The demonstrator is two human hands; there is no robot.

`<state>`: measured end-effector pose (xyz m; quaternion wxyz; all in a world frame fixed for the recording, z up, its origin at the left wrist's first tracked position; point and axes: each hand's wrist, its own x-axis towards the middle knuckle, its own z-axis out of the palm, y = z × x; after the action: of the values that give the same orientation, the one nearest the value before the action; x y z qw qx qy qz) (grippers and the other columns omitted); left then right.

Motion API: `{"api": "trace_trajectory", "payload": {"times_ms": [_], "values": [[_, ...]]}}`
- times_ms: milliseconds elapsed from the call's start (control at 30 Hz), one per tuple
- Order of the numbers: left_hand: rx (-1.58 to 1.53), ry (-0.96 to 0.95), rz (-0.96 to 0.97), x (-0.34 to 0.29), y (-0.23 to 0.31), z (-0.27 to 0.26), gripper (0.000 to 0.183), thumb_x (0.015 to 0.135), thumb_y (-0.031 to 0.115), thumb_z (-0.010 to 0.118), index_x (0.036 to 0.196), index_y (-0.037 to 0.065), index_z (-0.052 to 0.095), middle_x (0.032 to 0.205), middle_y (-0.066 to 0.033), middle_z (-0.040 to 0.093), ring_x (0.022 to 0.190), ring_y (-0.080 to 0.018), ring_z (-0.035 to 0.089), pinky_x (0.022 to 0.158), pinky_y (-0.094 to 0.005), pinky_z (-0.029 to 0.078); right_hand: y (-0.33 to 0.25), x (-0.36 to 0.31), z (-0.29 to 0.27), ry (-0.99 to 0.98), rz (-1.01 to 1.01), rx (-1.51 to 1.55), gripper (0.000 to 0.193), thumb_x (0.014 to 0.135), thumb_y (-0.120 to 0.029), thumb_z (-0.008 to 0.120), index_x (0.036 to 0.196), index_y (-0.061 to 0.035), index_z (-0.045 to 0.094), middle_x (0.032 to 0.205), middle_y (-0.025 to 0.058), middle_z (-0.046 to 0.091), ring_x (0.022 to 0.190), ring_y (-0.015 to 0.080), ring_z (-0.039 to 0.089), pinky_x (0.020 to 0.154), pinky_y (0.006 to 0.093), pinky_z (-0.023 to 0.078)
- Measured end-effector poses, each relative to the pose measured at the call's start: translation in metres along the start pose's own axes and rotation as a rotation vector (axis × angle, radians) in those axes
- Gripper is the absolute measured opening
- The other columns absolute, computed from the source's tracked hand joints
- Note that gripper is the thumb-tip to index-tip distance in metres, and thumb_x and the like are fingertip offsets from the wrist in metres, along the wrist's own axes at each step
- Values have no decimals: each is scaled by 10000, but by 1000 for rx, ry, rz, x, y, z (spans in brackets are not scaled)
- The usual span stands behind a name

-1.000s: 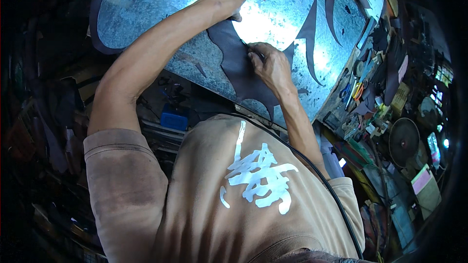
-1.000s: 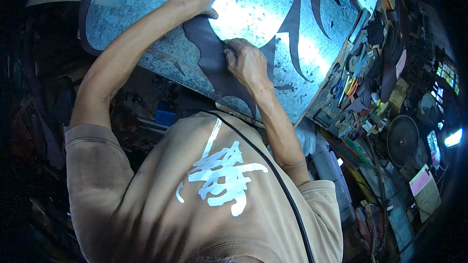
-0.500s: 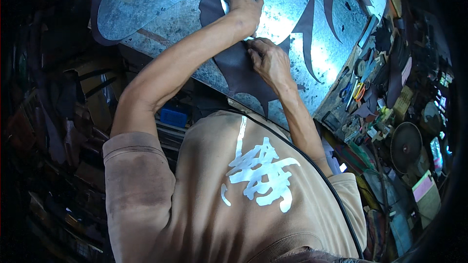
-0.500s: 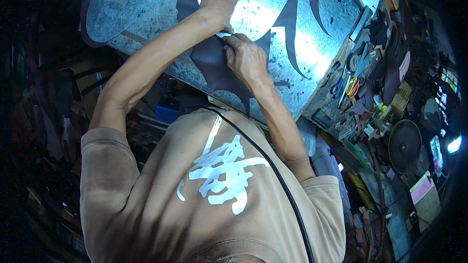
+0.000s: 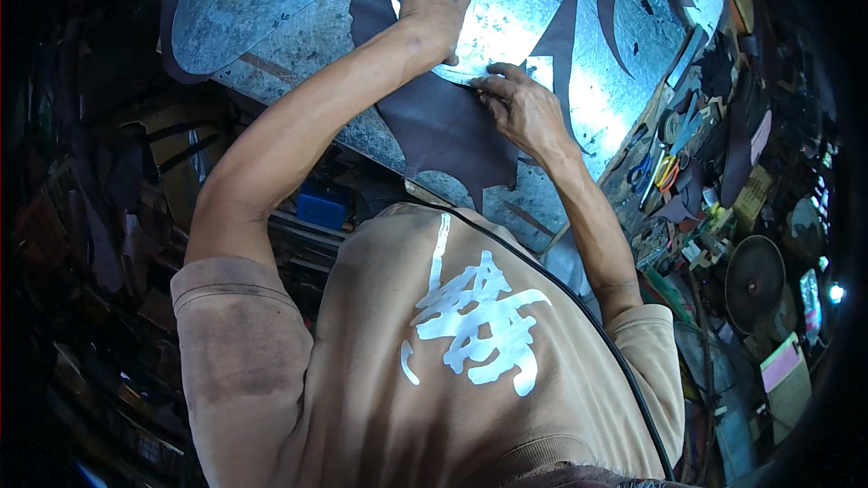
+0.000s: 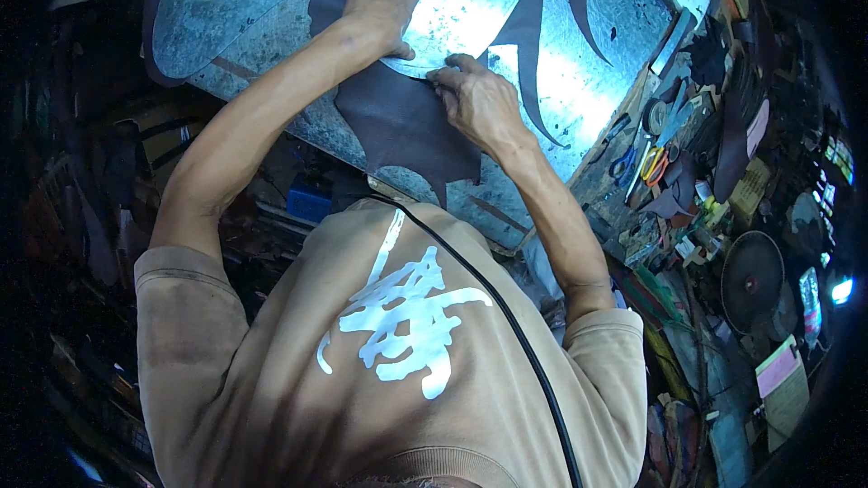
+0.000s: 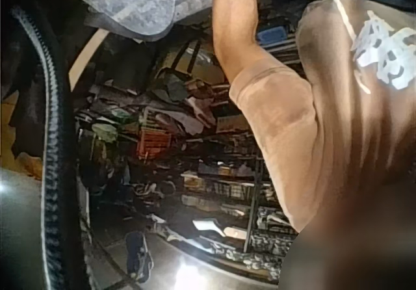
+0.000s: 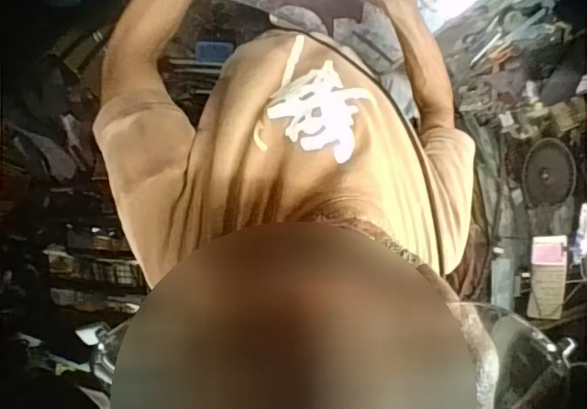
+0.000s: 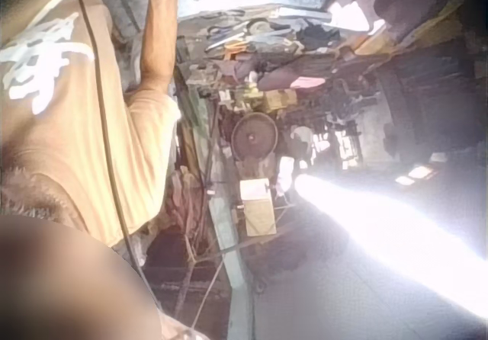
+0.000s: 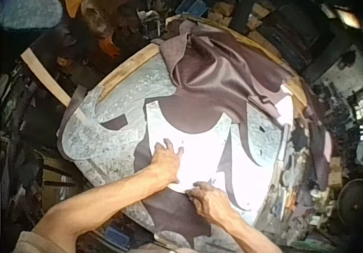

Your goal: Cutting out shoe components from a sheet of leather using a metal template and a craft knife.

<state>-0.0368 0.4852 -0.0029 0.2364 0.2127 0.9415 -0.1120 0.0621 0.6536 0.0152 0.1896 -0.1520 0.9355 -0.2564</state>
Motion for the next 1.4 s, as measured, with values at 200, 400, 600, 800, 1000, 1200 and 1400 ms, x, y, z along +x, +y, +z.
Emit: {"api": "trace_trajectory", "payload": {"times_ms": [200,400,600,800,1000,1200,1400], "values": [[-13,-24,-6,2,1,0,1066,647,543,830,1471,130,295,1394,-373,367,1108,-513,560,949,-492,460,19,8,-16,-89,-69,-61,229,836,-124,654,1049,-146,736,1259,111,617,998,308,667,847,417,555],[9,-53,-15,1,2,-2,1082,662,553,818,1493,142,260,1411,-368,345,1124,-507,552,963,-485,455,38,16,-27,-184,-130,-94,256,836,-123,655,1076,-162,735,1316,106,591,1022,302,663,871,437,546],[10,-47,-21,1,3,1,1077,660,537,824,1495,154,261,1402,-369,362,1122,-506,555,964,-477,459,53,28,-39,-235,-231,-133,255,839,-101,643,1069,-163,737,1322,79,595,1027,290,665,873,414,552],[10,-43,-21,1,4,-1,1072,655,513,836,1496,160,273,1390,-367,371,1120,-503,558,947,-464,477,71,46,-50,-302,-309,-162,238,837,-95,642,1042,-164,743,1300,38,617,1056,266,655,892,403,541],[16,-15,-25,0,5,-2,1048,651,469,854,1487,171,297,1355,-363,387,1113,-502,556,946,-467,488,85,64,-66,-324,-409,-246,224,829,-105,658,1020,-179,749,1321,-5,604,1124,231,623,946,429,499],[-20,-27,-19,1,3,-2,1013,655,419,861,1471,164,318,1293,-346,419,1090,-509,557,921,-483,500,98,86,-84,-327,-468,-323,198,814,-119,683,986,-170,766,1304,24,616,1118,240,633,940,370,518],[-21,23,24,-1,4,-1,997,665,411,854,1462,109,336,1270,-351,438,1082,-509,565,899,-494,511,116,100,-85,-316,-535,-314,167,804,-103,692,951,-132,764,1279,32,633,1080,234,651,908,355,529]]}}
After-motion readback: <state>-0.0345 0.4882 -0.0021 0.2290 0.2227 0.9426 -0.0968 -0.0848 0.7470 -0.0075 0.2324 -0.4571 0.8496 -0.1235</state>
